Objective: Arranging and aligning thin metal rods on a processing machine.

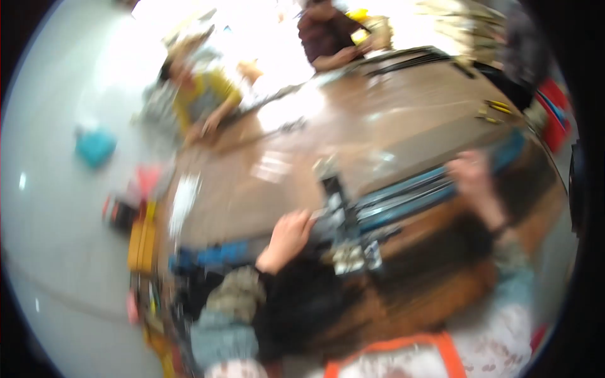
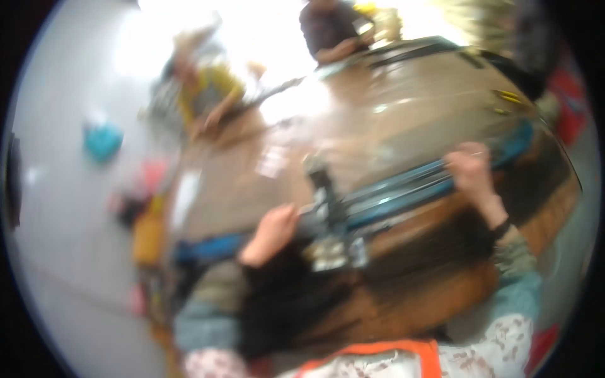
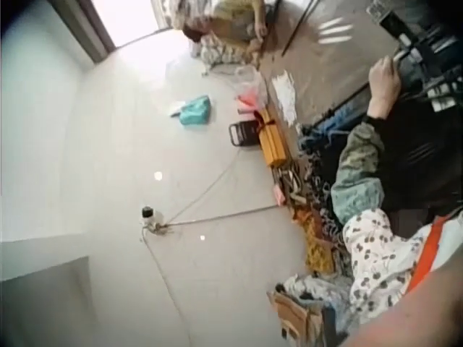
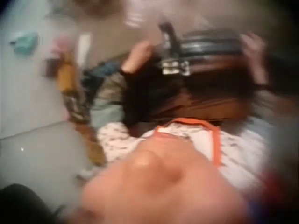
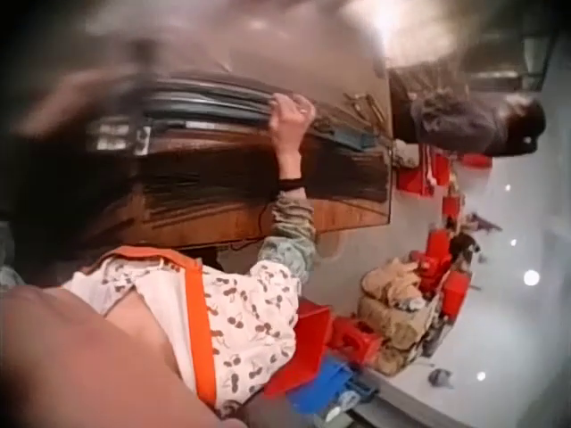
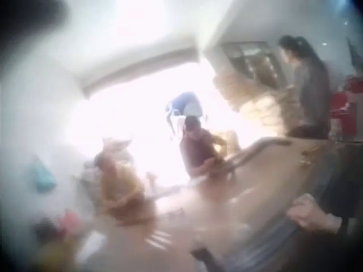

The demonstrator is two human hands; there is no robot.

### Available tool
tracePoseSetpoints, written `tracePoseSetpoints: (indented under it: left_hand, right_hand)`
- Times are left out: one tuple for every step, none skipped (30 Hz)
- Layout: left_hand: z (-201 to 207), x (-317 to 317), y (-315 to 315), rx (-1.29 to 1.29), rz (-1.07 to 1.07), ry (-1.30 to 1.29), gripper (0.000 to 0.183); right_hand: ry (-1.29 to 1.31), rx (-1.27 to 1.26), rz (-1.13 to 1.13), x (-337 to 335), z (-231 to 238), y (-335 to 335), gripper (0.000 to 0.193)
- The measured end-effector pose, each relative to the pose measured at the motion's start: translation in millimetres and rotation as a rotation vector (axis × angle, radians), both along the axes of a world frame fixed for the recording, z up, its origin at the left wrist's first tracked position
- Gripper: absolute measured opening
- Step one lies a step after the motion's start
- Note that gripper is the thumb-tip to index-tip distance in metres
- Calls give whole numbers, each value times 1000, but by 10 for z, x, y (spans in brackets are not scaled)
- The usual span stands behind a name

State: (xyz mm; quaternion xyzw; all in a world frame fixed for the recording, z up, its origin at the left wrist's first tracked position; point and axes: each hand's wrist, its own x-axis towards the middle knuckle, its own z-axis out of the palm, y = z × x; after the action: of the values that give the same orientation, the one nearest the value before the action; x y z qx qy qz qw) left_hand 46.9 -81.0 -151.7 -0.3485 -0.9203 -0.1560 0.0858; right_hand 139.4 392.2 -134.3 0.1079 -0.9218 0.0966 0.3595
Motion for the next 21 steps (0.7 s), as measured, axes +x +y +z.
tracePoseSetpoints:
  left_hand:
    - [62, 62, 33, -4, 46, -4, 21]
    - [29, 62, 90, -2, 63, 22, 22]
    - [58, 100, 139, -13, 78, 27, 24]
    - [124, 134, 154, -8, 82, -5, 24]
    - [180, 122, 235, -16, 50, 9, 24]
    - [227, 88, 251, -41, 74, -12, 24]
    - [275, 65, 268, -69, 105, -38, 24]
    - [326, 56, 299, -83, 104, -39, 24]
    - [376, 13, 352, -87, 111, -44, 23]
    - [421, -20, 384, -93, 120, -52, 23]
    - [453, -47, 389, -101, 122, -53, 23]
    - [445, -80, 403, -90, 123, -60, 22]
    - [442, -104, 414, -79, 124, -67, 22]
    - [457, -111, 430, -81, 127, -68, 22]
    - [464, -94, 441, -87, 127, -74, 22]
    - [466, -80, 451, -92, 126, -78, 22]
    - [459, -76, 464, -87, 116, -82, 22]
    - [457, -79, 472, -73, 119, -65, 21]
    - [449, -67, 474, -59, 120, -49, 21]
    - [433, -21, 471, -57, 123, -47, 21]
    - [412, 46, 469, -59, 102, -23, 20]
  right_hand:
    - [-13, -17, 34, 12, -36, -145, 23]
    - [74, 18, 59, 163, -63, -274, 30]
    - [80, 21, 126, 267, -86, -380, 33]
    - [88, 37, 146, 385, -167, -505, 33]
    - [76, 38, 156, 495, -230, -550, 33]
    - [69, 21, 160, 531, -230, -625, 32]
    - [56, 2, 171, 546, -224, -681, 31]
    - [55, -12, 169, 547, -225, -716, 31]
    - [24, -47, 192, 506, -207, -732, 31]
    - [-10, -83, 217, 470, -191, -752, 30]
    - [-11, -91, 219, 434, -181, -783, 30]
    - [-39, -103, 257, 380, -193, -798, 31]
    - [-66, -114, 295, 337, -196, -819, 31]
    - [-73, -134, 331, 307, -183, -847, 31]
    - [-78, -131, 325, 298, -204, -893, 31]
    - [-107, -153, 379, 266, -260, -947, 29]
    - [-135, -175, 431, 247, -304, -1005, 28]
    - [-242, -216, 497, 179, -331, -1064, 26]
    - [-240, -213, 502, 212, -346, -1080, 26]
    - [-269, -290, 540, 290, -359, -1087, 25]
    - [-299, -368, 575, 364, -385, -1096, 24]
